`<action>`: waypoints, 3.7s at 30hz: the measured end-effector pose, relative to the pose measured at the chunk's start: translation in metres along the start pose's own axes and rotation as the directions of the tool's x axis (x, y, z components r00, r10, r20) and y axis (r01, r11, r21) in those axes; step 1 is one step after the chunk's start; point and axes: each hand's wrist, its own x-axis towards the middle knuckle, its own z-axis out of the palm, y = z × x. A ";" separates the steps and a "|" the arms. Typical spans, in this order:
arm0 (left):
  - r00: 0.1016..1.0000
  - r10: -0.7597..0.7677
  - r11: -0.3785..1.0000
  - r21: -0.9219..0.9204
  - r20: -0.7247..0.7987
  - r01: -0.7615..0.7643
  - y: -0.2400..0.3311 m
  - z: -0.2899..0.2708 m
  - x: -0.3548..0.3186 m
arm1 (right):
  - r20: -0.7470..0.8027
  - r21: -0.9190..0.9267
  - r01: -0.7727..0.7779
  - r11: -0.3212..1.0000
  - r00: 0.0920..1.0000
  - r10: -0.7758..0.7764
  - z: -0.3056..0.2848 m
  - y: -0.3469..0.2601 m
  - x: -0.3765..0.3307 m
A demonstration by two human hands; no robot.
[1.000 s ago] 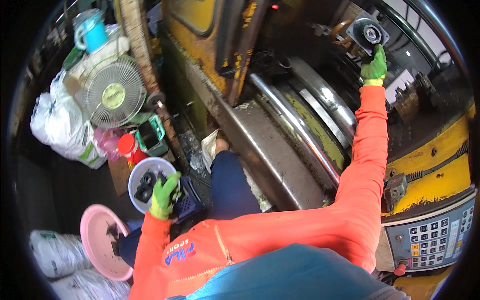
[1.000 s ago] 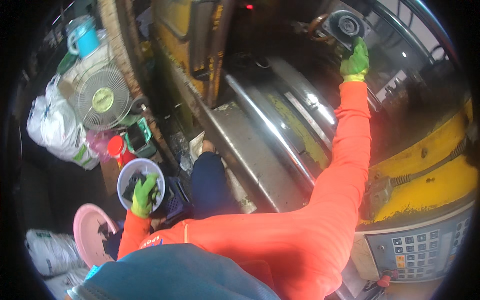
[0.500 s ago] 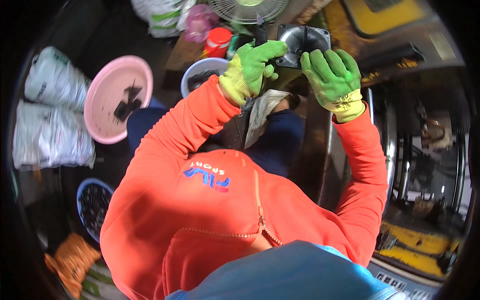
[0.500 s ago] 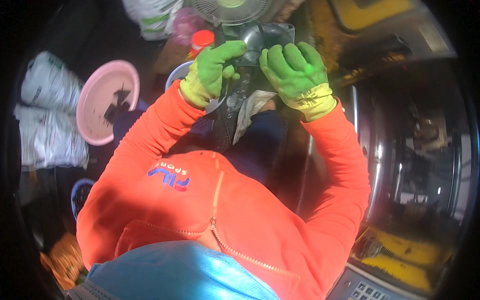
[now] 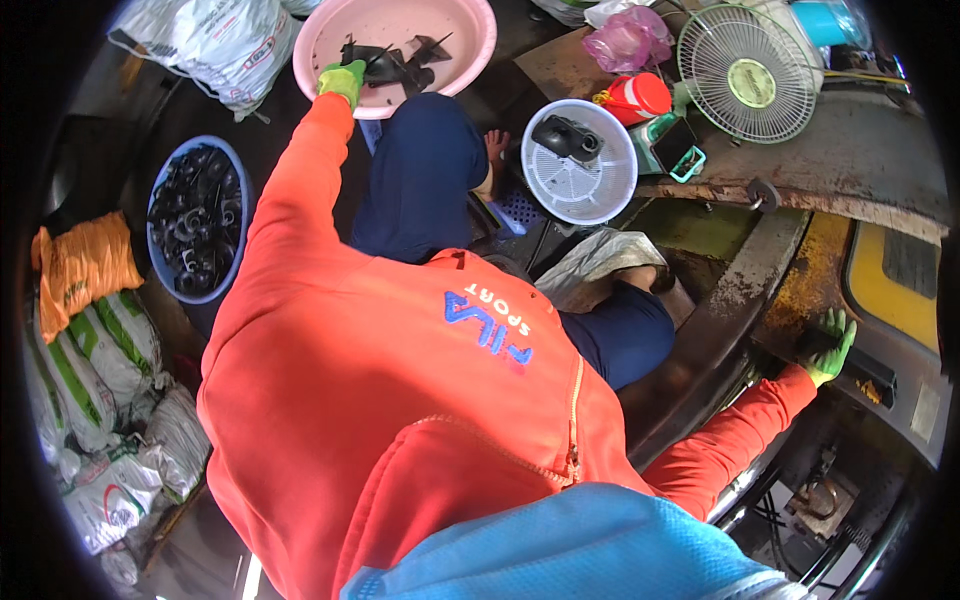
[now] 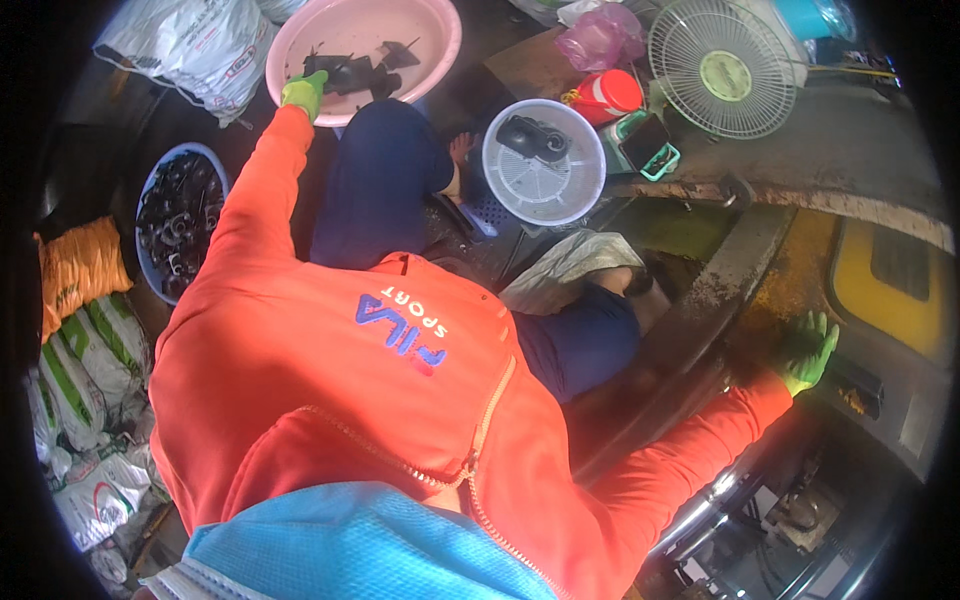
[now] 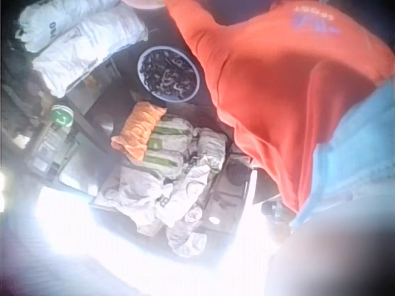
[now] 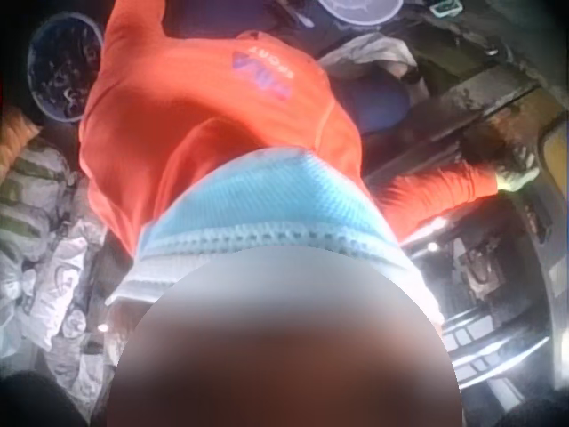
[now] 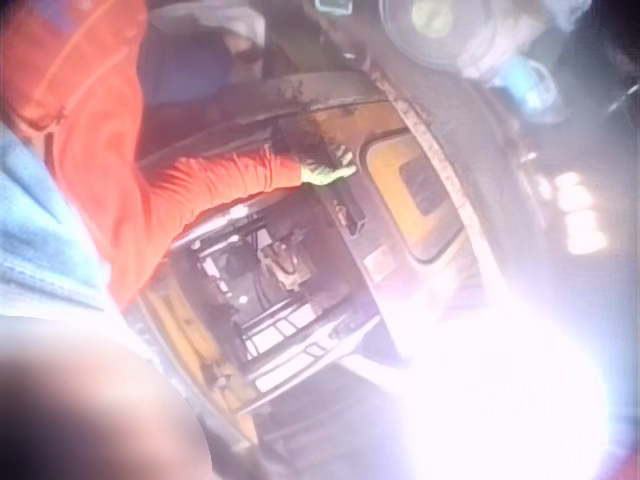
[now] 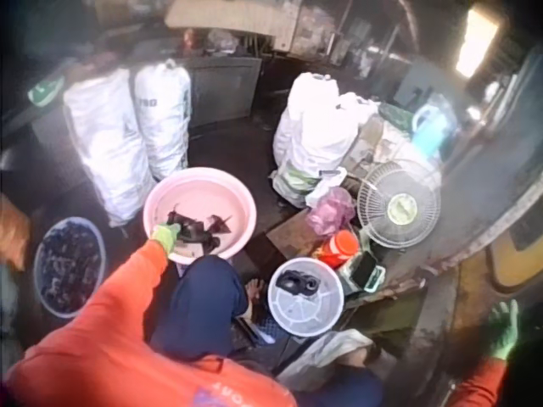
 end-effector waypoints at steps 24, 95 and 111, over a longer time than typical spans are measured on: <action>0.235 0.421 0.498 -0.440 0.876 0.747 0.197 0.124 -0.249 | -0.508 -0.566 0.310 0.764 0.598 -0.620 0.081 -0.010 -0.204; 0.071 0.043 0.989 -0.053 0.997 0.135 0.113 0.180 -0.211 | 0.372 -0.588 -0.685 -0.430 0.242 -0.896 0.012 -0.104 -0.319; 0.141 0.012 0.997 -0.022 0.990 0.071 0.119 0.178 -0.217 | 0.401 -0.590 -0.653 -0.475 0.274 -0.874 0.008 -0.104 -0.320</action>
